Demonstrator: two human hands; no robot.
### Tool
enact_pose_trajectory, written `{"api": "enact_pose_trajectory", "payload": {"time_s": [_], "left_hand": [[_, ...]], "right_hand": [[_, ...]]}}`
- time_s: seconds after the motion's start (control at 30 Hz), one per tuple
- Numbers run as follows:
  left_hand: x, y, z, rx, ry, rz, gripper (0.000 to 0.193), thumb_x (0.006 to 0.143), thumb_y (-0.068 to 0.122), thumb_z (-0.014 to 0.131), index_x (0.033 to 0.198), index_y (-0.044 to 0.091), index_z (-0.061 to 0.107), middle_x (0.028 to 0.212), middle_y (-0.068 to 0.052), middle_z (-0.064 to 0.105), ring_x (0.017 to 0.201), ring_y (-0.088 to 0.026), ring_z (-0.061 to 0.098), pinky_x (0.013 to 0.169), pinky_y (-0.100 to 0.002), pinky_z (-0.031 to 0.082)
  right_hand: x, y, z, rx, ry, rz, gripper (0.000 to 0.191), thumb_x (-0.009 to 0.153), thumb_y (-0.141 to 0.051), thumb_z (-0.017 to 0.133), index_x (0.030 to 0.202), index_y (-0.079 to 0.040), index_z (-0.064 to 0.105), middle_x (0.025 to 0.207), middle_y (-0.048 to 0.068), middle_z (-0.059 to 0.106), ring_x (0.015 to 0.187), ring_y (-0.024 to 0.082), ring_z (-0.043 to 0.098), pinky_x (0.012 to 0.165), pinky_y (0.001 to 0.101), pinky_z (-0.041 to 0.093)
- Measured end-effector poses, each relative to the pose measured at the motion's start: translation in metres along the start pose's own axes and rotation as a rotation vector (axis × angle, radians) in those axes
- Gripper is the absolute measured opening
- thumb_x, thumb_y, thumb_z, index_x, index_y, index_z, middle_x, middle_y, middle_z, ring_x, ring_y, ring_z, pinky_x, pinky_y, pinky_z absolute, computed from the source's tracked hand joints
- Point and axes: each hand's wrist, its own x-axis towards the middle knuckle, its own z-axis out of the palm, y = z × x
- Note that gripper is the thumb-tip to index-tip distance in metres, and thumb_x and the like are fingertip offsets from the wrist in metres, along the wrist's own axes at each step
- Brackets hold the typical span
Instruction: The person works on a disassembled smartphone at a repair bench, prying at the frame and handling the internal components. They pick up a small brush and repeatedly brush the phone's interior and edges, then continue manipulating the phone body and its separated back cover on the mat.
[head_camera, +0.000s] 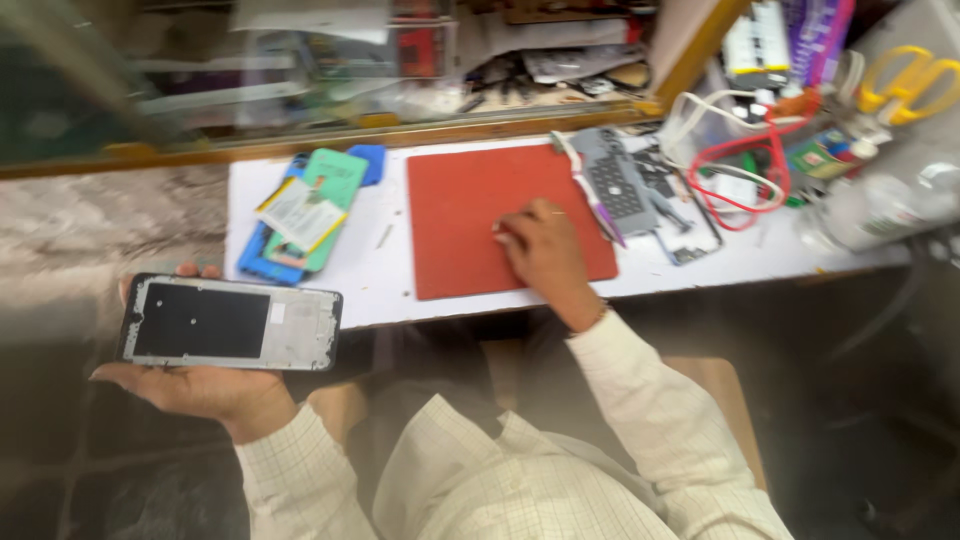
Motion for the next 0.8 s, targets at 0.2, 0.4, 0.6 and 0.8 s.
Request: {"api": "enact_pose_trajectory", "payload": {"time_s": [0.2,0.4,0.6,0.8], "left_hand": [[-0.036,-0.049,0.041,0.007,-0.077,-0.154,0.087,0.097,0.075,0.048,0.151,0.007,0.054,0.120,-0.017,0.061,0.107,-0.026,0.062,0.099,-0.040,0.054],[-0.063,-0.075,0.065,0.039,-0.132,-0.196,0.086,0.096,0.072,0.046,0.147,0.003,0.050,0.128,-0.018,0.058,0.119,-0.025,0.060,0.111,-0.039,0.052],[-0.067,-0.092,0.076,0.161,-0.188,-0.139,0.094,0.095,0.075,0.046,0.153,0.001,0.049,0.133,-0.018,0.059,0.123,-0.027,0.060,0.113,-0.041,0.051],[-0.071,-0.122,0.081,0.014,-0.179,-0.200,0.092,0.098,0.072,0.044,0.158,0.002,0.045,0.133,-0.023,0.060,0.123,-0.031,0.061,0.114,-0.044,0.051]], "right_hand": [[-0.001,0.020,0.012,-0.155,-0.062,-0.033,0.011,0.085,-0.005,0.070,0.079,-0.006,0.061,0.090,0.013,0.057,0.085,0.034,0.060,0.075,0.0474,0.051],[-0.002,0.032,-0.005,-0.097,-0.035,-0.017,0.013,0.084,-0.002,0.065,0.081,-0.003,0.053,0.088,0.016,0.055,0.082,0.033,0.059,0.073,0.0450,0.051],[-0.048,0.073,-0.066,0.160,0.177,0.211,0.014,0.081,-0.002,0.069,0.091,-0.003,0.060,0.088,0.013,0.060,0.081,0.032,0.061,0.072,0.0404,0.051],[-0.110,0.164,-0.193,-0.339,0.339,0.536,0.025,0.089,0.005,0.067,0.114,0.001,0.068,0.103,0.018,0.063,0.089,0.034,0.063,0.079,0.0431,0.050]]}}
